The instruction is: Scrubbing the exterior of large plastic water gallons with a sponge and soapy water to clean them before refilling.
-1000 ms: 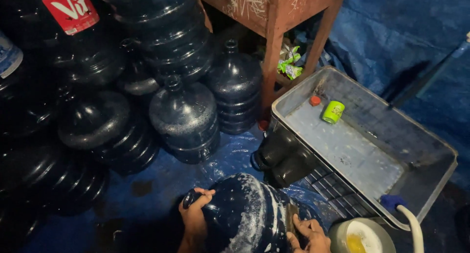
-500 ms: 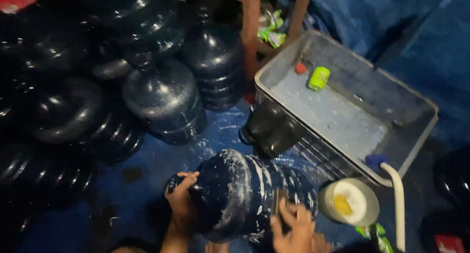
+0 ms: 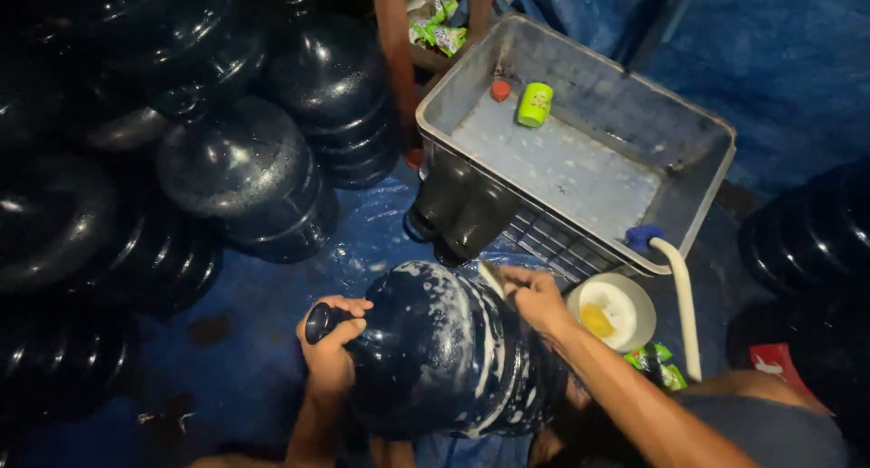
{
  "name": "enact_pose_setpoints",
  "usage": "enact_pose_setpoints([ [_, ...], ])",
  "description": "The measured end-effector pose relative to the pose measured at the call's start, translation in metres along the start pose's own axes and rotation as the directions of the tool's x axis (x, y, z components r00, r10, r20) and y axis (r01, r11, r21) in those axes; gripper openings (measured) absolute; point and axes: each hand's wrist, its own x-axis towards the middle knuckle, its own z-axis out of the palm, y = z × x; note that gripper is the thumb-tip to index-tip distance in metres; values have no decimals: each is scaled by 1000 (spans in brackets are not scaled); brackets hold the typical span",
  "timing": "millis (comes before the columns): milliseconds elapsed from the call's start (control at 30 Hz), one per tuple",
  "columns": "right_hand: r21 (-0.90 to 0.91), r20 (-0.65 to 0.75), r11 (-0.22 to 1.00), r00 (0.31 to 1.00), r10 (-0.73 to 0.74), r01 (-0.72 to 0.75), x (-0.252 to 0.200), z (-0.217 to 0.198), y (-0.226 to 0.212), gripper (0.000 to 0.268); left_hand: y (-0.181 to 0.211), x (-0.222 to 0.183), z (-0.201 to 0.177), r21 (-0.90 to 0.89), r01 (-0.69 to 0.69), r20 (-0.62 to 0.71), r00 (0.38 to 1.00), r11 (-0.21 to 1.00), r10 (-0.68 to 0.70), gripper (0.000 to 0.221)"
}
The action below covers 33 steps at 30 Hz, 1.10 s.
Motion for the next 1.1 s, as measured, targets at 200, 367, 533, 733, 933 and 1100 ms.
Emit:
enact_pose_setpoints([
  [200,-317,-86,868,899,-429,383,-42,36,16,43,5,-4,16,32,85,-307,949,996,-71,18],
  [367,-380,-234,709,680,-695,594,-104,88,81,48,1,1,3,-79,134,-545,824,988,-155,24],
  [533,-532,-252,655,638,-728,537,-118,100,96,54,-8,3,-12,-153,134,-516,834,979,-195,26],
  [733,-578,-201,729,802,-563,367,20,55,45,29,-7,-13,-1,-73,49,-131,990,996,-58,32],
  [933,-463,9,636,720,-693,618,-21,49,48,38,-4,-4,-4,-47,115,-284,951,992,-124,28],
  [1100,-458,157,300,408,-899,837,-88,32,79,65,-13,13,-31,-123,174,-505,836,977,-213,20],
])
